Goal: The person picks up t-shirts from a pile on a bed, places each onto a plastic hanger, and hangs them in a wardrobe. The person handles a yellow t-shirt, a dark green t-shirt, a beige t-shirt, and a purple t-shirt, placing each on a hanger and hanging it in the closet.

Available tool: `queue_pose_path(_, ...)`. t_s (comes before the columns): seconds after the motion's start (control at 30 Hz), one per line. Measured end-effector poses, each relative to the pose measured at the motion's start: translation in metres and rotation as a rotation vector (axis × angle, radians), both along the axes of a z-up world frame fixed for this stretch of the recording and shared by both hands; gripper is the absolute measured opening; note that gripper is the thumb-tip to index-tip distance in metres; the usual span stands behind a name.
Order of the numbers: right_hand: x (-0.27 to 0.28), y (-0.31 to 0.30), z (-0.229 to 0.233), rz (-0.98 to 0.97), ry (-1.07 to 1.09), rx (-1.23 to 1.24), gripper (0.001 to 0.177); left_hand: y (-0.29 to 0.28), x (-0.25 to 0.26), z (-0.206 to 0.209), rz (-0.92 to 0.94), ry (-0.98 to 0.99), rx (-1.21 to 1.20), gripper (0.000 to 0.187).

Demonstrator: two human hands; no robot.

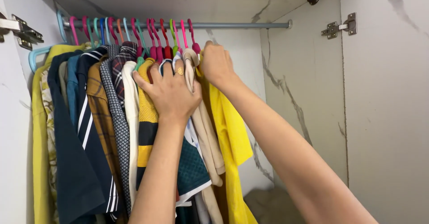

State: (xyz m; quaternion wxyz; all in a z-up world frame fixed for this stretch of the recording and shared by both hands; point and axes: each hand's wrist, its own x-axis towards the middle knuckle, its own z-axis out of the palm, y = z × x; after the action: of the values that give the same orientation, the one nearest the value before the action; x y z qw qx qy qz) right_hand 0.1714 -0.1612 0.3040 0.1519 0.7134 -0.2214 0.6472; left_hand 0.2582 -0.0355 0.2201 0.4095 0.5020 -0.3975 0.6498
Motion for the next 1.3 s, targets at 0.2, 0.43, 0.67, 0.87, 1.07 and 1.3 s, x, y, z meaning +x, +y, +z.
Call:
queue_pose_path(0.2, 0.011, 0.019, -0.006, 0.317, -0.045, -0.079, 0.041, -0.011, 0.004, -0.004, -0.099, -0.082, -0.114, 0.050)
queue_pose_path(0.43, -0.038, 0.002, -0.035, 0.481, 0.088, 0.113, 0.038, -0.017, -0.005, -0.017, -0.097, -0.110, -0.035, 0.065)
queue_pose_path(0.67, -0.114, -0.025, -0.077, 0.155, 0.371, 0.136, 0.037, -0.046, -0.046, -0.059, -0.086, 0.004, 0.012, 0.092)
queue_pose_path(0.87, -0.217, -0.021, -0.122, -0.118, 0.587, 0.515, 0.046, -0.100, -0.099, -0.132, -0.012, 0.000, 0.149, 0.073)
queue_pose_path(1.07, -0.347, -0.024, -0.179, -0.409, 0.651, 0.460, 0.048, -0.160, -0.191, -0.204, -0.059, -0.128, 0.491, 0.053)
queue_pose_path(1.3, -0.541, -0.011, -0.265, -0.549, 0.688, 0.549, 0.050, -0.183, -0.387, -0.255, -0.592, -0.277, 0.635, 0.035)
